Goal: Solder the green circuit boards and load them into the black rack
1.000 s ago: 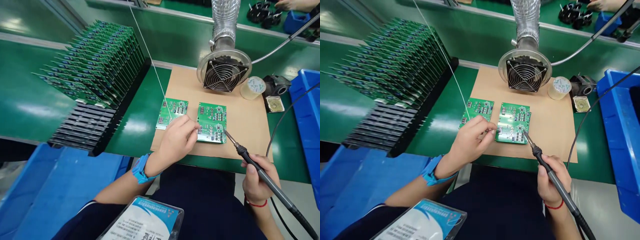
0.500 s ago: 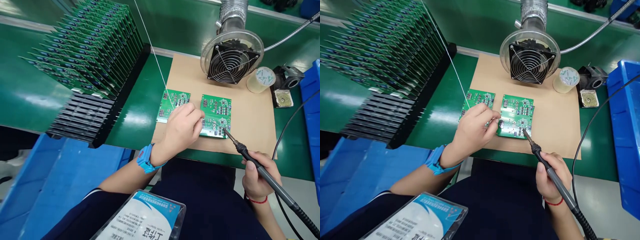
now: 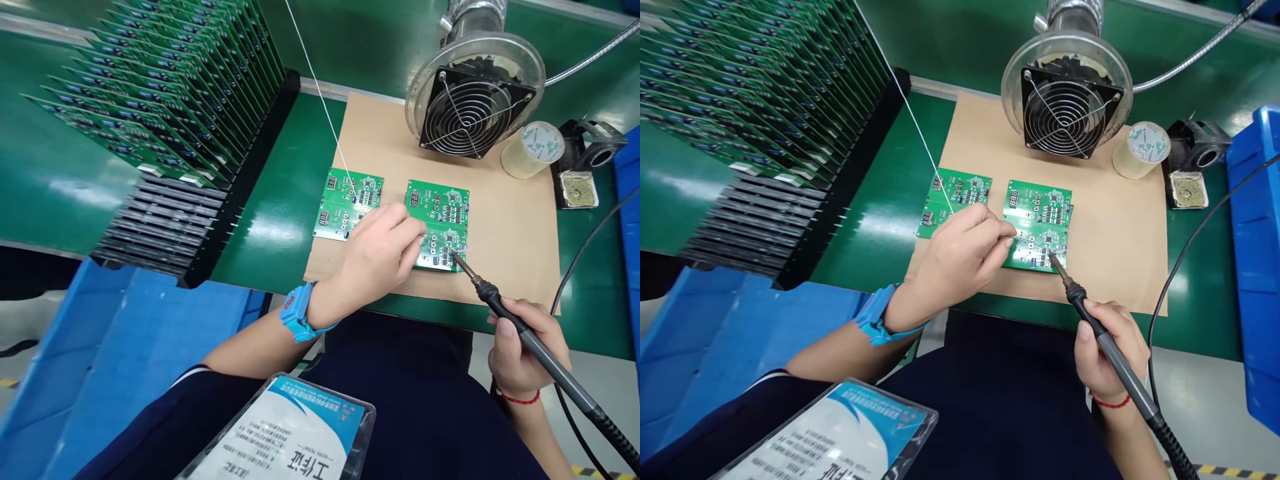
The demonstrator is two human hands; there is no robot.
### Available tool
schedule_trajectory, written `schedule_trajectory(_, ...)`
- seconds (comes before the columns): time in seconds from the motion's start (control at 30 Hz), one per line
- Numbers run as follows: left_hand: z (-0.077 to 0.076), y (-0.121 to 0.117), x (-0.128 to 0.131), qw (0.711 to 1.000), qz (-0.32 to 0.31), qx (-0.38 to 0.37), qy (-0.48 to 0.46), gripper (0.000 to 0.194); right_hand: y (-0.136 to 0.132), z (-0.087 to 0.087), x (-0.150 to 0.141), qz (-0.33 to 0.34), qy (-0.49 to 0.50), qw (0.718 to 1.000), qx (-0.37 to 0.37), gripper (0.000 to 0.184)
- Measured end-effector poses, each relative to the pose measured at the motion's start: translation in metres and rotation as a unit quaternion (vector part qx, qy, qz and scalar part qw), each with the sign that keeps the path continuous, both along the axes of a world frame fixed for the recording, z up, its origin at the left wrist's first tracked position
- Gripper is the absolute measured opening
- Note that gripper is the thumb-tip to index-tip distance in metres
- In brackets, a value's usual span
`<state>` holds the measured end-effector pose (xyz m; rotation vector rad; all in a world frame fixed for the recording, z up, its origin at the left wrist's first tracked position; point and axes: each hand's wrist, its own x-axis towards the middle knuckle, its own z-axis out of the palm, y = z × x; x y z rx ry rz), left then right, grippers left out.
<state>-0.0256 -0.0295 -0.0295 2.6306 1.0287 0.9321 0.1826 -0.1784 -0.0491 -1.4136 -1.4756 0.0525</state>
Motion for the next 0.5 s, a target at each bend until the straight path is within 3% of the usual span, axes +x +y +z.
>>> schedule_trajectory(0.23,0.0029,0.0012,-0.0038,0.999,0.005,-0.034,-0.009,0.021,0.0002,0.0059,0.0002,0.004,-0.005,1.000,-0.017,0.024)
schedule_trajectory(0.5,-0.0022,0.0030,0.0005,0.999,0.011,0.023,0.031,0.024,-0.0031,0.0100,0.0025,0.016,0.008,1.000,-0.008,0.025)
